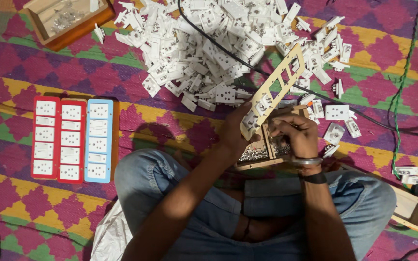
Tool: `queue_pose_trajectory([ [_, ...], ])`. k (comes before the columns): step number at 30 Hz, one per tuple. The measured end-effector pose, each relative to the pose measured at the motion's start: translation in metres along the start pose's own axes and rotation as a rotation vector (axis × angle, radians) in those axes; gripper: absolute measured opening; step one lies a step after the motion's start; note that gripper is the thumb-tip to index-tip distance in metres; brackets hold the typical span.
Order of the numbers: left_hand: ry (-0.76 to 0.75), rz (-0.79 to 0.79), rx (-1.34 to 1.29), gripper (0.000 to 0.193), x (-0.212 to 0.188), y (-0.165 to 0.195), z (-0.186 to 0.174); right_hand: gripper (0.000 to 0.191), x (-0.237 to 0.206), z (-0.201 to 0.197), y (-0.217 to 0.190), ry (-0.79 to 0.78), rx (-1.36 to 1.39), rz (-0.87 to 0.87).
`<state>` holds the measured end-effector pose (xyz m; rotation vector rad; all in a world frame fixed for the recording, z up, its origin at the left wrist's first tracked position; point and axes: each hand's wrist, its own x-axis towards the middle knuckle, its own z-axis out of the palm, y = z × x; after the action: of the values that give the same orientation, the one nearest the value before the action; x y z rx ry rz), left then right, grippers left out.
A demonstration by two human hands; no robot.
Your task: The person sits on a patterned mat and assembles white electrical socket modules into blue and red plastic frames. They pick up modules from a large pile, place them into the frame slots, and secure them with screws from a wooden box using a screwdriver.
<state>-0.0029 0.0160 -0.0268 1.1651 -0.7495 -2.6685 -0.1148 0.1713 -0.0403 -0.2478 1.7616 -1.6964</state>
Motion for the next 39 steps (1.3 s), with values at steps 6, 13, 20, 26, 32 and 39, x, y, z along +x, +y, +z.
queue_pose_trajectory([
  [6, -0.004, -0.013, 0.015, 0.041, -0.002, -0.005, 0.001, 0.010, -0.002, 0.011, -0.003, 0.011, 0.174, 0.082],
  [13, -0.016, 0.020, 0.091, 0.050, -0.006, -0.004, 0.005, 0.012, -0.002, 0.014, -0.004, -0.013, 0.268, 0.153],
  [20, -0.078, 0.049, 0.130, 0.056, -0.009, -0.003, 0.006, 0.011, 0.000, 0.016, -0.003, 0.011, 0.208, 0.140],
  [26, -0.147, 0.091, 0.051, 0.047, -0.004, -0.008, 0.000, 0.011, -0.008, 0.031, -0.008, 0.013, 0.017, -0.120],
  [32, -0.053, 0.042, -0.017, 0.044, -0.002, -0.004, 0.000, 0.011, -0.024, 0.048, -0.021, 0.220, -0.604, -0.733],
  [39, -0.050, 0.036, -0.019, 0.044, -0.007, -0.003, 0.004, 0.029, -0.019, 0.048, -0.013, 0.219, -0.619, -0.537],
])
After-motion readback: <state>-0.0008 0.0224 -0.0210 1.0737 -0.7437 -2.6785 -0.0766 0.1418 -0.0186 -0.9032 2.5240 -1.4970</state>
